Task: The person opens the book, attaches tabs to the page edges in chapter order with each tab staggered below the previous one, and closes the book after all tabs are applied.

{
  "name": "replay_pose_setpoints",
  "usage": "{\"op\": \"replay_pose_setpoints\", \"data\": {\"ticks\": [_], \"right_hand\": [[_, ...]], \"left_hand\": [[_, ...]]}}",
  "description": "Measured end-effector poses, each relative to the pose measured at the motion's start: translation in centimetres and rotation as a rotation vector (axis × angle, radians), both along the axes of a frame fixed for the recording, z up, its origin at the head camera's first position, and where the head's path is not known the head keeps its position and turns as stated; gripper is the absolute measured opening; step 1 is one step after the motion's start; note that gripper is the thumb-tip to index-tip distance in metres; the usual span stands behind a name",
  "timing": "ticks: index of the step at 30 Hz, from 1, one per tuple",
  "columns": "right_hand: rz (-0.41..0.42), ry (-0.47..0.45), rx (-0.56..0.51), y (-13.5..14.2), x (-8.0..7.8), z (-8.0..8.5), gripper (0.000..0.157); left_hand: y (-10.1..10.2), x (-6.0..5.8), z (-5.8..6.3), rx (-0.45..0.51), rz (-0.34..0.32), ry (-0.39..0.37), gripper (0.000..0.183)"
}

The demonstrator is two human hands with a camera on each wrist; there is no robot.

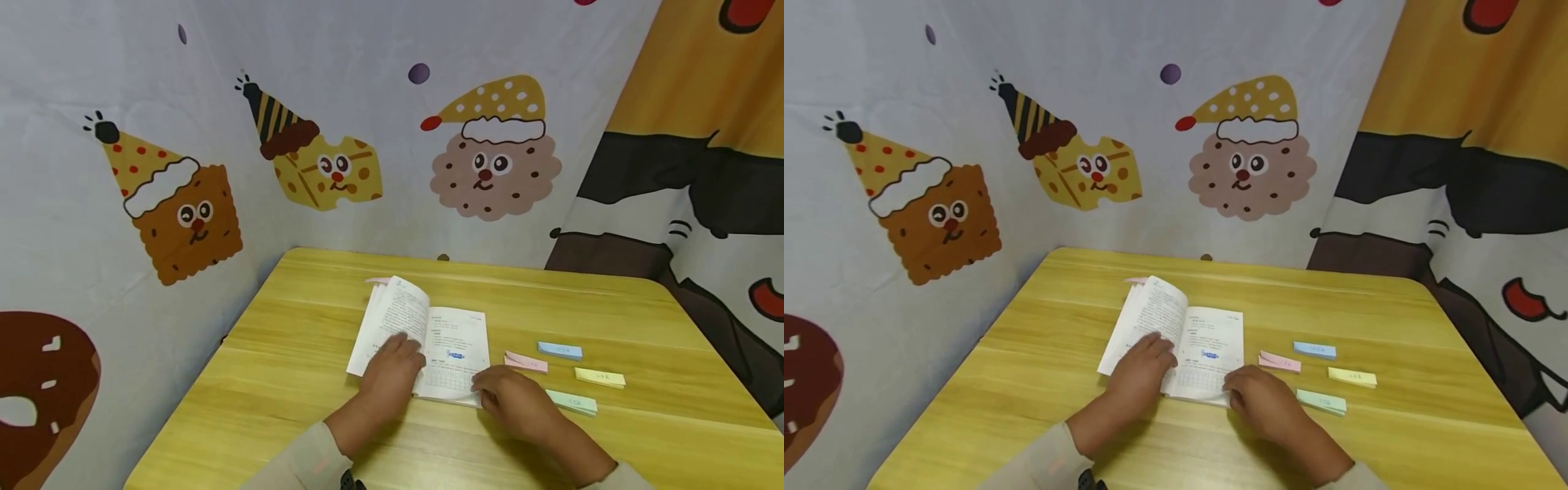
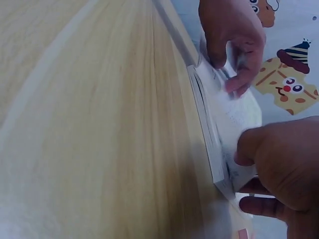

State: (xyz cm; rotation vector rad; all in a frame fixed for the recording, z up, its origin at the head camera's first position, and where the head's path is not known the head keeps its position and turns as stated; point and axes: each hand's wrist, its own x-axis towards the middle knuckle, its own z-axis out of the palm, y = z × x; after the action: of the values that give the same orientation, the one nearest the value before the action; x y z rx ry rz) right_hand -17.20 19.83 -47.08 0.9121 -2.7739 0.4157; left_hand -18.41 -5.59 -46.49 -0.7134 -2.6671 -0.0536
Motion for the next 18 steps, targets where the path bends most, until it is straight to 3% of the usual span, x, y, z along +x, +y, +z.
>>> {"op": "replay_pose_setpoints", "data": {"ticks": [3, 8, 11, 15, 18], "right_hand": [[-0.004, 0.079, -0.03, 0.0, -0.3, 0.1, 0.016], [0.0, 0.234, -0.144, -0.5, -0.5, 0.4, 0.022], [-0.031, 0.292, -0.214, -0.9, -0.4, 0.6, 0.029], [-0.105, 0.245, -0.26, -1.1, -0.1, 0.6, 0.046], [-0.1, 0.125, -0.205, -1.0, 0.0, 0.4, 0.046]], "left_hand": [[0.2, 0.1, -0.3, 0.012, -0.061, -0.058, 0.012], [0.6, 0.3, -0.5, 0.033, -0.034, -0.119, 0.055], [0.7, 0.3, -0.6, 0.021, -0.016, -0.119, 0.059], [0.9, 0.2, -0.6, 0.083, 0.04, -0.104, 0.058], [0.8, 0.2, -0.4, 0.198, 0.108, -0.078, 0.076]]}}
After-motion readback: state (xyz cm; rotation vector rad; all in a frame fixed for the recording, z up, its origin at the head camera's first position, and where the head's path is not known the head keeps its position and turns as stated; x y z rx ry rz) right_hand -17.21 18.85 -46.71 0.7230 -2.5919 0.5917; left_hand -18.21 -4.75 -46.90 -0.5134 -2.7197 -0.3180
